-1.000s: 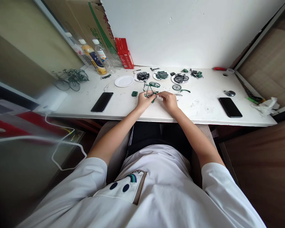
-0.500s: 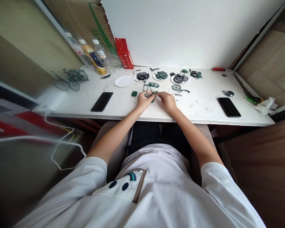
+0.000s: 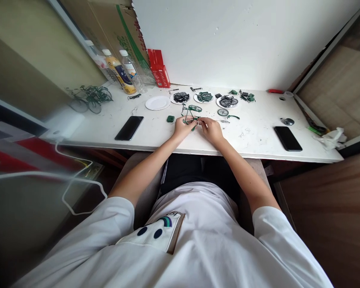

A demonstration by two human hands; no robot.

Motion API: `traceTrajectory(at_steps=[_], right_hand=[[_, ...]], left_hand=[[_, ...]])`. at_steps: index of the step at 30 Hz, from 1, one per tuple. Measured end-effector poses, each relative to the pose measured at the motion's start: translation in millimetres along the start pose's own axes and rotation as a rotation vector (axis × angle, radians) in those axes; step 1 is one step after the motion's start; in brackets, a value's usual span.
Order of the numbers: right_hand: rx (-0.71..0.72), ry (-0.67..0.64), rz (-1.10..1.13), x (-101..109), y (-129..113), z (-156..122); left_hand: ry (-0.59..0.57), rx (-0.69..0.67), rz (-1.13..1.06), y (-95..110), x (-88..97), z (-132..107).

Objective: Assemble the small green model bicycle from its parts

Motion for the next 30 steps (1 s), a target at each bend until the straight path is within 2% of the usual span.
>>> traceTrajectory(at_steps=[7,18,30], right_hand=[[-0.013,0.018,0.080,1,-1,-1],[-0.016,0.014,0.104,3,-2,-3],[-0.056,-0.059,0.189,1,-4,-7]], left_hand=[[0.003,0.016,-0.013,-2,0.1,-1],[-0.002,0.080,-0.012,14,-2.4,-11],[0.033,0.126,0.064,21,-1.3,-18]])
Point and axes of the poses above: each hand's wrist, its own z-axis towards the middle knuckle, its own x-axis out of the back of the hand, y = z × x, the point moved 4 cm from there along z, towards the middle knuckle, and after that the axes turned 15 degrees about -z, right-handed, at the moved point
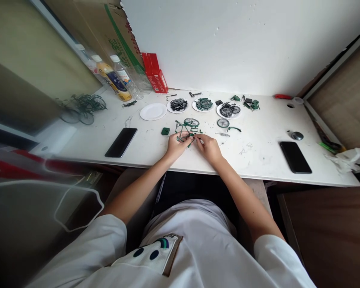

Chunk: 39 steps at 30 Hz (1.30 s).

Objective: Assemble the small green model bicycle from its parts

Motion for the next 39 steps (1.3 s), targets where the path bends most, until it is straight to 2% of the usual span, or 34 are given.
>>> traceTrajectory(at_steps=[8,11,15,20,24,28,32,39], right_hand=[[0.041,-0.051,-0.054,0,-8,1],[0.093,-0.091,-0.100,0,-13,5],[0.143,-0.168,-0.127,1,-11,19],[0.273,-0.246,-0.087,2,-7,40],[0.302,-0.215,-0.055,3,-9,49],[0.359,-0.183,-0.083,8,-15,48],[0.401,-0.161,-0.201,11,-19,44],[0.397,0.004,-0.225,12,-27,39]], left_hand=[[0.024,0.042,0.035,1,3.4,-4],[0.072,0.068,0.051,1,6.0,-4],[0.121,0.104,0.046,1,6.9,-3],[0.177,0.162,0.027,1,6.9,-3],[0.208,0.160,-0.014,2,9.4,-3],[0.148,0.146,0.005,7,7.1,-3],[0.107,0.152,-0.037,11,3.4,-4],[0.094,0.166,-0.130,9,1.3,-4]])
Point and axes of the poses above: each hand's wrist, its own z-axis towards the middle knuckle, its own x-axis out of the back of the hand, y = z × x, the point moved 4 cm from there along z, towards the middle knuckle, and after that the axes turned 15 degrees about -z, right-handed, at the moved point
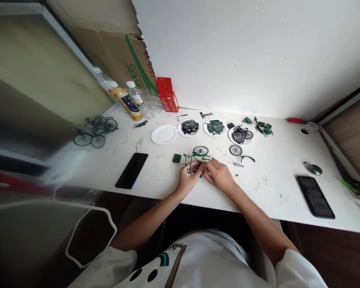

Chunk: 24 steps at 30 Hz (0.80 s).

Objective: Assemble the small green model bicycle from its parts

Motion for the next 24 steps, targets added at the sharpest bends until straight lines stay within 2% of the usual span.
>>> traceTrajectory(at_steps=[5,9,14,20,24], right_hand=[[-0.174,0.132,0.090,2,4,-12],[-0.359,0.301,0.037,4,16,-24],[-0.475,0.386,-0.037,7,27,-29],[-0.592,0.411,0.042,9,27,-38],[-0.631,0.343,0.101,0,22,-39]], left_hand=[[0.012,0.065,-0.050,-10,4.5,-4],[0.031,0.091,-0.042,-11,7.2,-7],[-0.040,0.093,0.041,-6,3.6,-10],[-0.033,0.057,0.039,-12,4.0,-7],[-0.024,0.037,-0.034,-15,4.1,-3]])
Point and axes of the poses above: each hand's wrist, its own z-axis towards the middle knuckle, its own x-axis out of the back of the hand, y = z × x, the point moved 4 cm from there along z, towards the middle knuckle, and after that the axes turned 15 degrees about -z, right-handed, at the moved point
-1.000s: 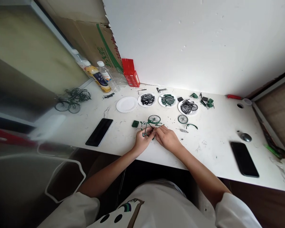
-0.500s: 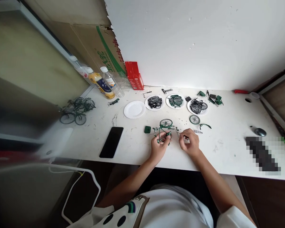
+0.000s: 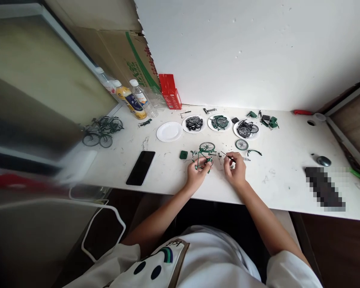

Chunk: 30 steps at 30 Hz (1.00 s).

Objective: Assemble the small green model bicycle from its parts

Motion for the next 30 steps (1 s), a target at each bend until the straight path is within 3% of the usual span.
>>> traceTrajectory(at_steps=[4,10,30], right_hand=[[-0.002,-0.097,0.132,-5,-8,0],[-0.036,-0.093,0.250,1,-11,3],[0.089,-0.294,0.065,-5,-4,-17]], left_hand=[[0.024,-0.035,0.006,0,1.3,3],[0.006,-0.097,0.014,0,1.4,7],[-0.026,-0.203,0.042,2,-0.9,14]])
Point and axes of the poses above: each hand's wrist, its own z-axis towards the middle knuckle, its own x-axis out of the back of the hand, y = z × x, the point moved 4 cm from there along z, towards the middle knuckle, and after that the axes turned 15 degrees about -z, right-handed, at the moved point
